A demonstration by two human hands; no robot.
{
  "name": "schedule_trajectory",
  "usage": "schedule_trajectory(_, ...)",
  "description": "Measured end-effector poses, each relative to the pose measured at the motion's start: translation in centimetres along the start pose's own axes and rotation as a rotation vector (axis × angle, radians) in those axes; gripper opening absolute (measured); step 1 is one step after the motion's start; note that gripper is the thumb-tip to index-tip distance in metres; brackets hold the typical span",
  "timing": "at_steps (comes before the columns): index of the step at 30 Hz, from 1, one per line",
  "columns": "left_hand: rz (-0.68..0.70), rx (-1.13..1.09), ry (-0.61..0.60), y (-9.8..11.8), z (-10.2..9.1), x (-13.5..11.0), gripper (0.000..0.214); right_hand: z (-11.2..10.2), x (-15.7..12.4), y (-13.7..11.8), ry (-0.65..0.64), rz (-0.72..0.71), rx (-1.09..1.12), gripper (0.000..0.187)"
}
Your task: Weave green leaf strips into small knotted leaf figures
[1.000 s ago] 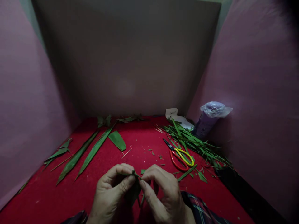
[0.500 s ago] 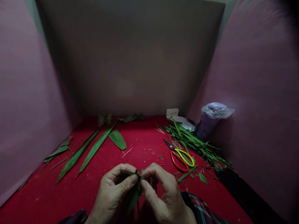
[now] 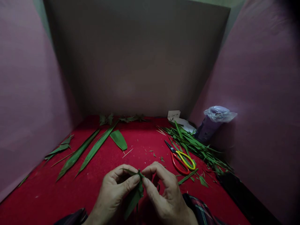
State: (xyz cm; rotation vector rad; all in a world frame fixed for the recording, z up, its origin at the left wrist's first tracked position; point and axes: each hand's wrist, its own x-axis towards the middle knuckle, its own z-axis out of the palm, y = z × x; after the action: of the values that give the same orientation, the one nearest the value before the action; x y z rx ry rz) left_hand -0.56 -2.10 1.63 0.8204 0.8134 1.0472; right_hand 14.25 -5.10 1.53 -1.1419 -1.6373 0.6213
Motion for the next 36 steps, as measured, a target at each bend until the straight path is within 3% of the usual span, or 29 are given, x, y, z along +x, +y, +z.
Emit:
schedule_trajectory(6,0.009,0.021,-0.042,-0.6,-0.2,0.1,0.010,0.1,0.2,0.5,-0.007,-0.030,0.039,0.009)
schedule_trajectory(14,0.021,0.037,-0.047,-1.3,-0.5,0.2,0.014,0.2,0.5,0.8,-0.039,0.032,0.026,0.012)
schedule_trajectory(22,-0.028,0.031,-0.013,-1.0,0.0,0.2,0.020,0.9,0.0,1.9,0.032,0.047,0.051,0.012)
schedule_trajectory(31,-0.031,0.042,0.008,-1.3,-0.2,0.5,0.018,0.8,0.1,1.7,0.108,-0.091,0.022,0.012)
schedule_trajectory(36,0.129,0.171,-0.020,-1.3,-0.2,0.4,0.009,0.7,0.2,1.7,0.112,-0.192,0.018,0.011)
